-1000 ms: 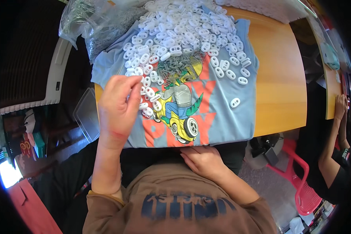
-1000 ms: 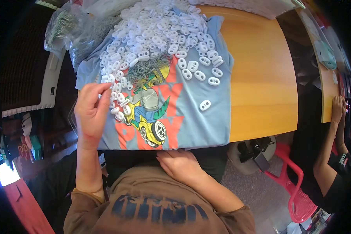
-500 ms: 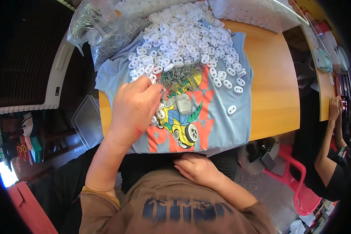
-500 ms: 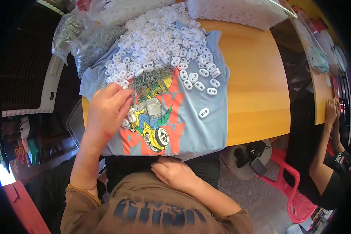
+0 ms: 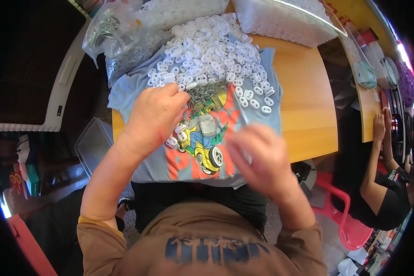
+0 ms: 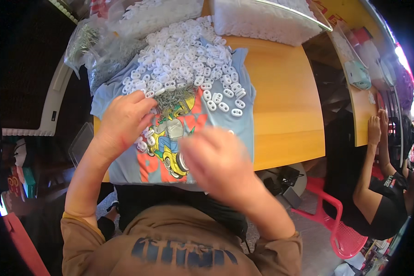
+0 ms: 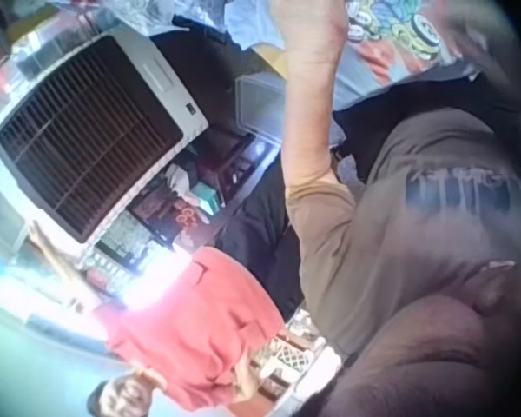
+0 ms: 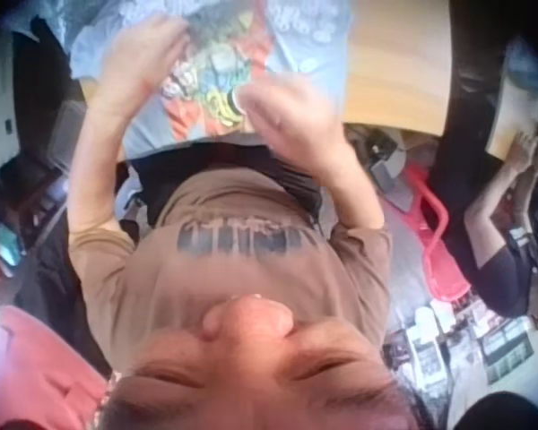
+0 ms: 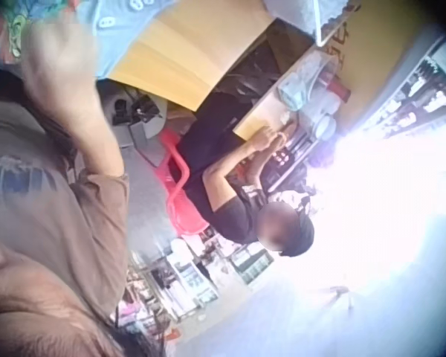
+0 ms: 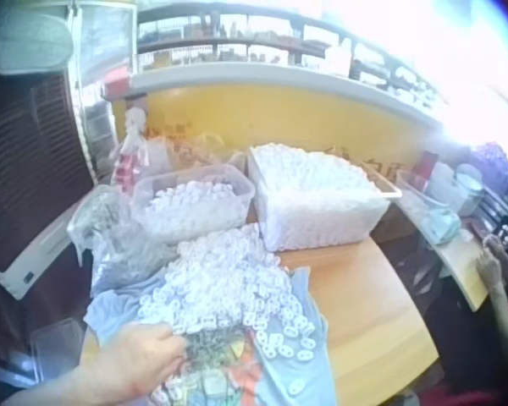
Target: The person assembles small white plastic components by hand, picking up pieces from a pile on a blue cloth, joining them together, and placing the finished assemblies back onto the cloth.
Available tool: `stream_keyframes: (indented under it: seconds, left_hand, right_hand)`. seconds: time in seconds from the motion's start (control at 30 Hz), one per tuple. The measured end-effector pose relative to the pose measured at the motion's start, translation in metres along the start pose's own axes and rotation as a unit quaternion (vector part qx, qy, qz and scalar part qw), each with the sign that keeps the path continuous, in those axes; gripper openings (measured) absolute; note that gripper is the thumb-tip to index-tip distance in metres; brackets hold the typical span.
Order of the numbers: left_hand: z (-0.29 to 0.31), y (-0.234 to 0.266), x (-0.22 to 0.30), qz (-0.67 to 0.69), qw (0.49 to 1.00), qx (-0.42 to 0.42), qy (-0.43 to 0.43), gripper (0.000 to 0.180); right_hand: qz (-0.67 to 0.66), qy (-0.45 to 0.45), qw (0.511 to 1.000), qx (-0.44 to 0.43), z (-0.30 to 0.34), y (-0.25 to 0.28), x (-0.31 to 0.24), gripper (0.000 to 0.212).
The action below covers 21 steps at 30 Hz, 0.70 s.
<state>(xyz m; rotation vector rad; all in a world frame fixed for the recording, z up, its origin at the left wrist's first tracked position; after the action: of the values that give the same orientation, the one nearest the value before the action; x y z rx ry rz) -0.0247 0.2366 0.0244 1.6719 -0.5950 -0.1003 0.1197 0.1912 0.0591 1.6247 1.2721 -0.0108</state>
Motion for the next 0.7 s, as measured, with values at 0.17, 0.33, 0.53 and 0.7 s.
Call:
stream_keyframes:
  seconds: [0.17, 0.33, 0.53, 0.7]
  left_hand:
    - [0.005, -0.002, 0.0, -0.009, 1.0, 0.007, -0.028, 0.01]
    - [0.008, 0.001, -0.009, 0.021, 0.999, 0.014, -0.032, 0.012]
    - [0.007, 0.003, -0.011, 0.071, 0.997, 0.027, -0.03, 0.013]
    - [0.015, -0.002, -0.011, 0.104, 0.994, 0.032, -0.027, 0.012]
  right_hand:
    - [0.154, 0.05, 0.987, 0.004, -0.035, -0.011, 0.027, 0.01]
    - [0.204, 0.064, 0.973, -0.083, -0.042, -0.044, 0.03, 0.007]
    - [0.21, 0.061, 0.97, -0.105, -0.048, -0.055, 0.039, 0.008]
    - [0.172, 0.026, 0.978, -0.113, -0.052, -0.055, 0.045, 0.009]
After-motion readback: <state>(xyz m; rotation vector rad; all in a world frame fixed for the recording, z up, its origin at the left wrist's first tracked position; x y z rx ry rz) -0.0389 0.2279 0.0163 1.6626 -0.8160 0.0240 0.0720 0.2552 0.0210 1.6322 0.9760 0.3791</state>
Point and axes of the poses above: each hand's wrist, its own z-axis away from the middle knuckle, its own y-axis out of the back of the hand, x = y × z, the point moved 9 cm from there along -z, towards the middle knuckle, and after that the axes turned 2 degrees about y, right-handed, at the moved point
